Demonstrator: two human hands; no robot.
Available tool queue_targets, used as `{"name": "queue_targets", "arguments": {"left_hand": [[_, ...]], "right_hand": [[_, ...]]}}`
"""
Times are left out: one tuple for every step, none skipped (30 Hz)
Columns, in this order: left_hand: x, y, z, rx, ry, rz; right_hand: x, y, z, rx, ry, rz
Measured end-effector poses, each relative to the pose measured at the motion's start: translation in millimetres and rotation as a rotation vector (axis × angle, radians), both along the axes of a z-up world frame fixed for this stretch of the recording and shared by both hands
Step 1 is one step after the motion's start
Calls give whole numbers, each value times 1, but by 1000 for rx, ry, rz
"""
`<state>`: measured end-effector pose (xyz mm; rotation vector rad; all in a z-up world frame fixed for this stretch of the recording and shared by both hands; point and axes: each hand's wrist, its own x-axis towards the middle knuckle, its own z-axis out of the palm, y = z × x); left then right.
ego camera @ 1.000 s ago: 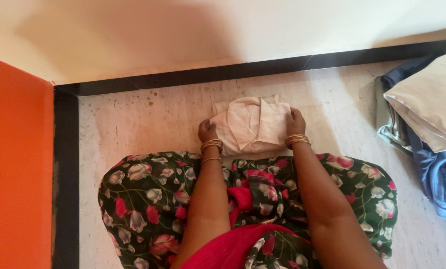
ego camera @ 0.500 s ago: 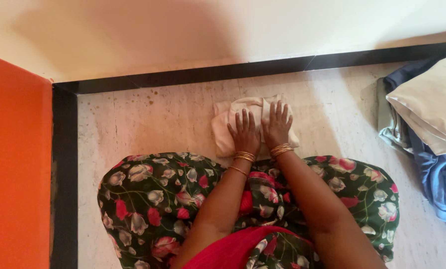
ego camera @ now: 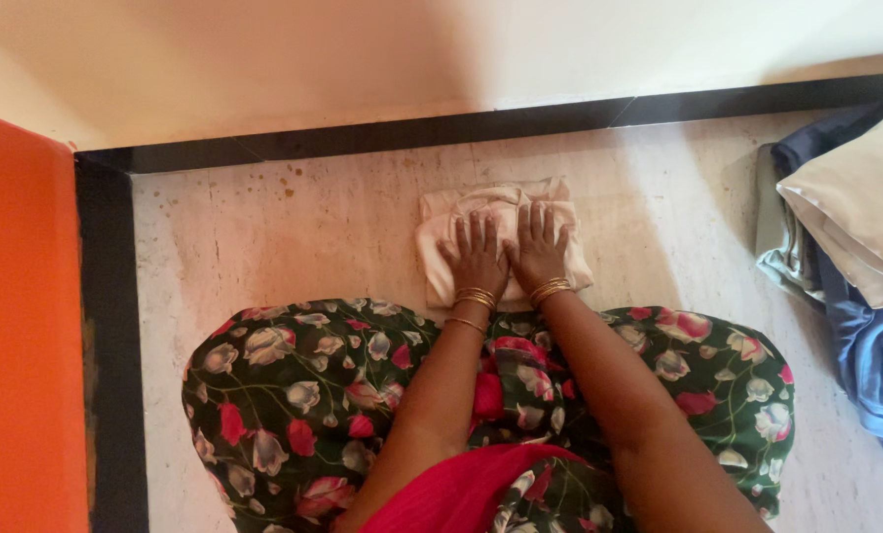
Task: The person sits on the floor and folds a light-colored shirt by hand, smoothing and aligning the fabric, then folding it into a compact rectangle. The folded shirt is placed on a nearby stack of other folded clothes.
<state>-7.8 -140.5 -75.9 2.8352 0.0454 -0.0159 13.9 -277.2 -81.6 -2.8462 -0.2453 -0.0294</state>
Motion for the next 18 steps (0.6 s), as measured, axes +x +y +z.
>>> {"name": "queue_targets", "arguments": {"left_hand": [[-1,0,1,-11,11,1],[0,-1,2,-25,18,2],[0,0,3,-14,8,-4],[0,2,4,-3,-2,-10],[0,3,6,8,-13,-15],[1,5,7,1,34,-39],[2,8,9,-5,80,-63],[2,14,11,-8,127,-87],[2,19,13,-16,150,-115],[1,25,15,-22,170,-142],[1,31,16,-28,190,-169],[0,36,17,-43,202,-163],[-2,42,18,-58,214,-158],[-4,45,17,-74,223,-158],[-6,49,16,-71,257,-156],[-9,53,14,-68,292,-157],[-11,55,12,-66,328,-158],[-14,58,9,-46,338,-144]], "right_hand": [[-1,-1,-1,1,9,-3],[0,-1,-3,-1,14,-6],[1,-1,-4,-10,5,-4],[2,-1,-6,-18,-4,-1],[2,-2,-7,-27,-13,2],[2,-3,-8,-35,-23,8],[2,-5,-8,-43,-34,14],[1,-6,-8,-47,-45,19],[0,-8,-8,-34,-19,18],[0,-11,-7,-20,5,17],[-1,-13,-7,-5,29,17],[-2,-15,-6,-17,45,-3],[-4,-17,-6,-29,62,-23],[-5,-21,-6,-41,77,-49],[-4,-25,-5,-49,114,-85],[-5,-30,-4,-56,154,-123],[-5,-37,-4,-64,194,-161],[-6,-44,-2,-61,233,-195]]}}
